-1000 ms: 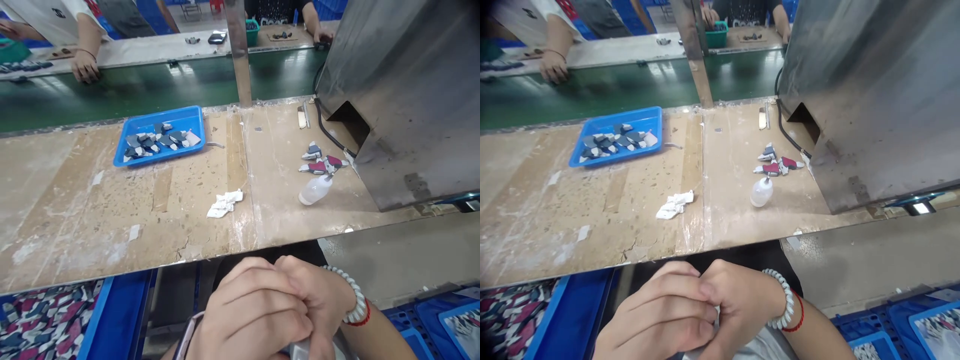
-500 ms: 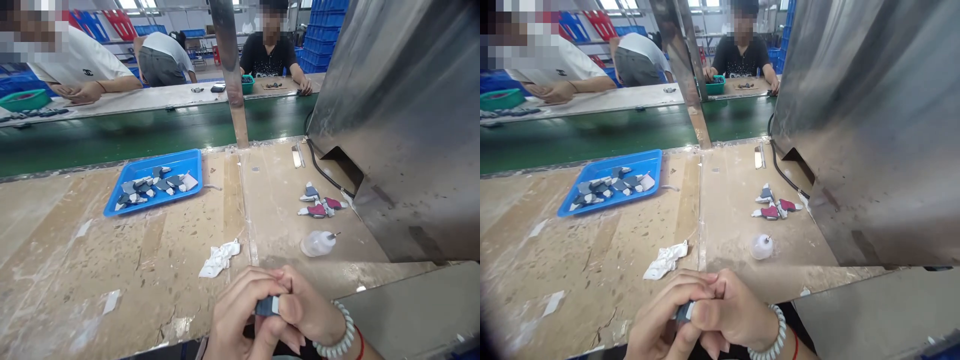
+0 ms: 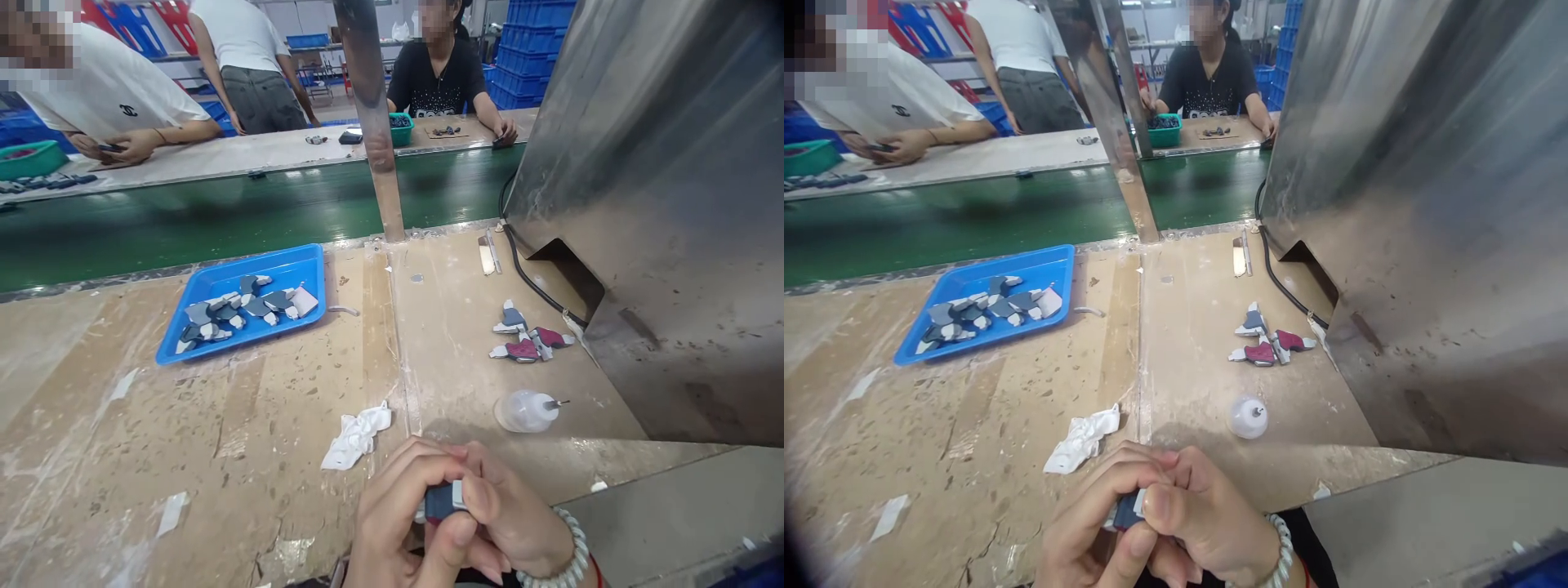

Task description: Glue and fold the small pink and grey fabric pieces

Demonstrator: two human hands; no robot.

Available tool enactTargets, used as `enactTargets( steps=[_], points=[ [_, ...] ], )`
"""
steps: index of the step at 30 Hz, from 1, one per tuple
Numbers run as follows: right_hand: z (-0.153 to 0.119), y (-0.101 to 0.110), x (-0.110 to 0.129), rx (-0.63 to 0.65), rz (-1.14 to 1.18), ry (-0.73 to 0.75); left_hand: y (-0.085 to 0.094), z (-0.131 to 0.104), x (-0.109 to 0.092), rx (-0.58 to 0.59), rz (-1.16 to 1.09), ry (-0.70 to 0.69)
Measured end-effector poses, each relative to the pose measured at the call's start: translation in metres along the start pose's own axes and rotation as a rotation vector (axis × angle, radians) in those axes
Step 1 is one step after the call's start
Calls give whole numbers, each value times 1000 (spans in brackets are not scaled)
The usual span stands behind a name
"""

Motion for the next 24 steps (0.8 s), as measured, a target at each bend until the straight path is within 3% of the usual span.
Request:
enactTargets(
  steps=[8, 19, 24],
  points=[
    [1, -1, 5, 76, 149, 73, -7, 1, -5, -11, 92, -59],
    [3, 0, 10, 64, 99, 52, -7, -5, -2, -56, 157, -54],
    [5, -2, 17, 55, 76, 74, -9, -5, -1, -86, 70, -19]
  ],
)
Point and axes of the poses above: each hand's wrist, its own z-axis towards the middle knuckle, its own y-axis out of the back of the hand, x = y × z, the point moved 5 cm from there along z, towards the middle knuckle, and after that the axes turned 5 degrees about -z, right-handed, at the moved point
